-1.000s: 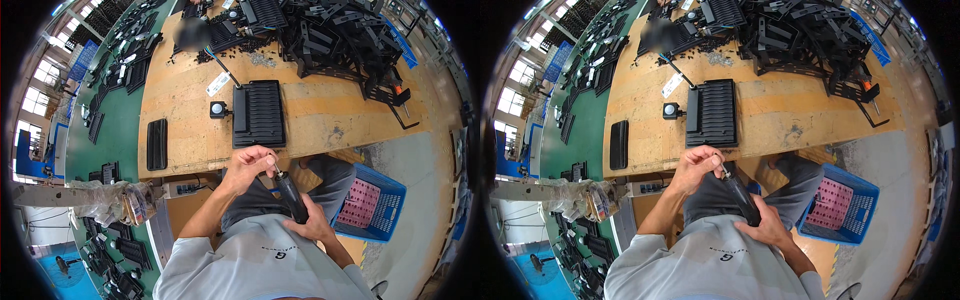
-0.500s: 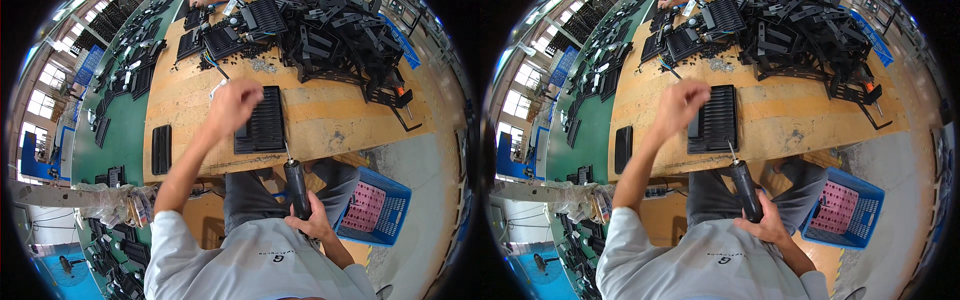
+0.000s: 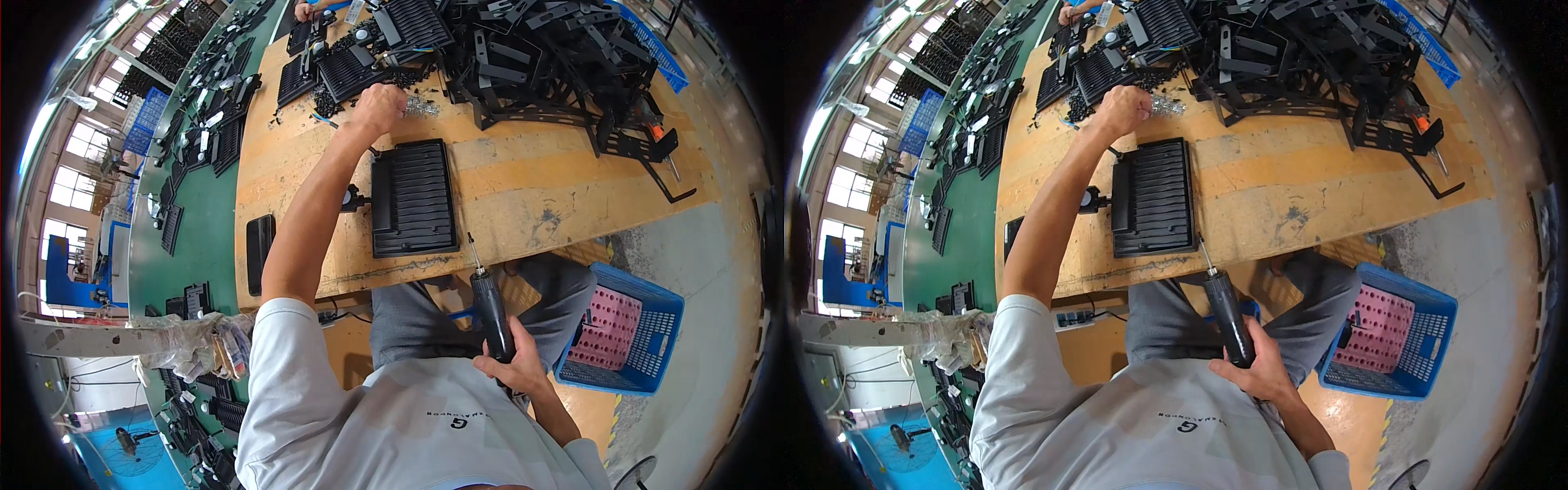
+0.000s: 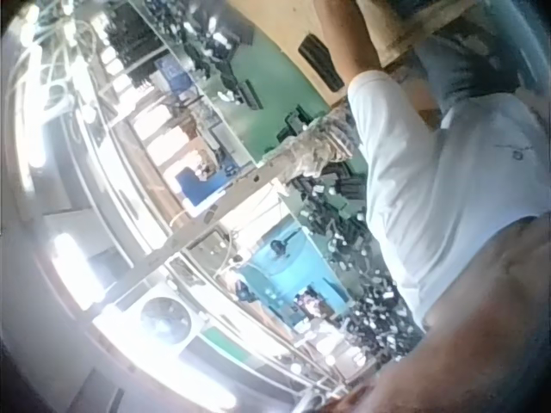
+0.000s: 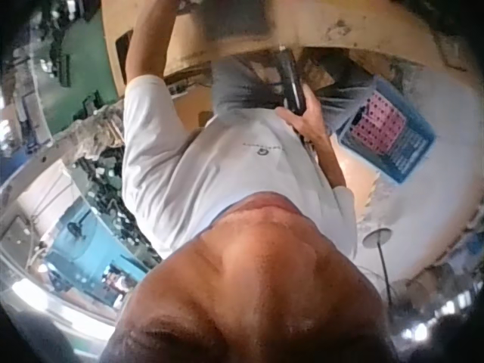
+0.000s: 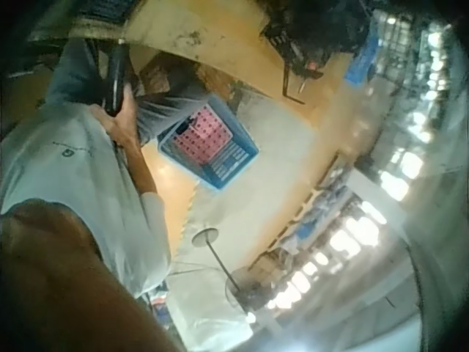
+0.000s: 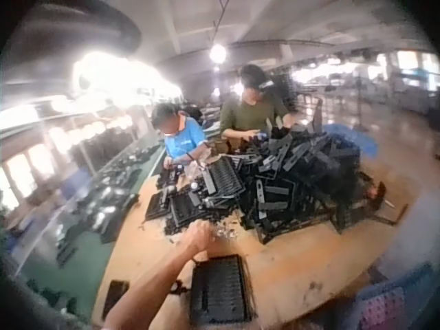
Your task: Assemble black plastic electronic housings using an electric screwdriver.
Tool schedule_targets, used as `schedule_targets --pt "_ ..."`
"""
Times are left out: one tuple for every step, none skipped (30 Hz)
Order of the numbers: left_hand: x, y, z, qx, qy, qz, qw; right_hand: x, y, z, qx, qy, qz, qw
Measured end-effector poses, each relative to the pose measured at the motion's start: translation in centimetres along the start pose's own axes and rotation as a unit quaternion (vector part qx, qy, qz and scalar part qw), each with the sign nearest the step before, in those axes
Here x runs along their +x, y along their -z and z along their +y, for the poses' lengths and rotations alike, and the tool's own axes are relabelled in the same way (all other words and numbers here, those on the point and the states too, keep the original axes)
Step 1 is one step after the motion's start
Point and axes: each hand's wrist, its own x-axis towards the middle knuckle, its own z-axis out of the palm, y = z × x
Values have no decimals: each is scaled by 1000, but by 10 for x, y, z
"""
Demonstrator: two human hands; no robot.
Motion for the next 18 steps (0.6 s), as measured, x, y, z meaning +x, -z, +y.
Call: schedule_targets --pt "-1 -1 -1 1 0 -2 1000 1 2 2 1 0 -1 1000" --pt "-2 -3 -3 -7 -4 14 1000 2 3 3 1 1 -3 1000" --pt "-4 -5 -5 -15 -8 29 999 2 4 5 2 1 -4 1000" --pt "-5 -6 -8 -14 -8 29 999 2 4 8 -1 -1 -4 1000" --pt "-8 -6 -11 -5 -23 45 999 2 3 9 -5 -3 -4 1000" --pt "-10 -6 -15 3 -38 60 997 2 3 8 -4 -3 -5 1000" --pt "-11 -6 -18 3 -37 59 998 2 2 6 -6 -4 -11 1000" --pt "-14 -5 -16 -6 -35 78 996 2 1 3 -7 -7 -16 1000" --pt "-17 -3 -15 -14 -32 97 995 2 1 0 -8 -12 -17 1000" --pt "-17 0 -14 5 -25 135 991 4 -1 -3 -10 -13 -19 1000" --pt "-19 8 -10 -1 -47 151 987 2 -2 -5 -12 -17 -20 1000" --pt "-23 15 1 -20 -92 198 976 0 -2 -4 -11 -28 -20 999" --pt "-25 24 14 -35 -135 247 959 0 -1 -2 -3 -17 -28 999" --pt "-31 36 34 -42 -131 243 960 -1 1 -2 4 -7 -32 999" --pt "-49 49 61 -77 -156 233 957 -3 2 -2 6 -15 -31 999" --pt "-72 57 77 -109 -179 225 952 -6 3 -5 28 -28 -45 998" --pt "-96 56 81 -106 -173 222 954 -6 4 -4 52 -39 -62 996" --pt "-118 53 84 -115 -186 174 960 -7 4 -4 48 -22 -67 996"
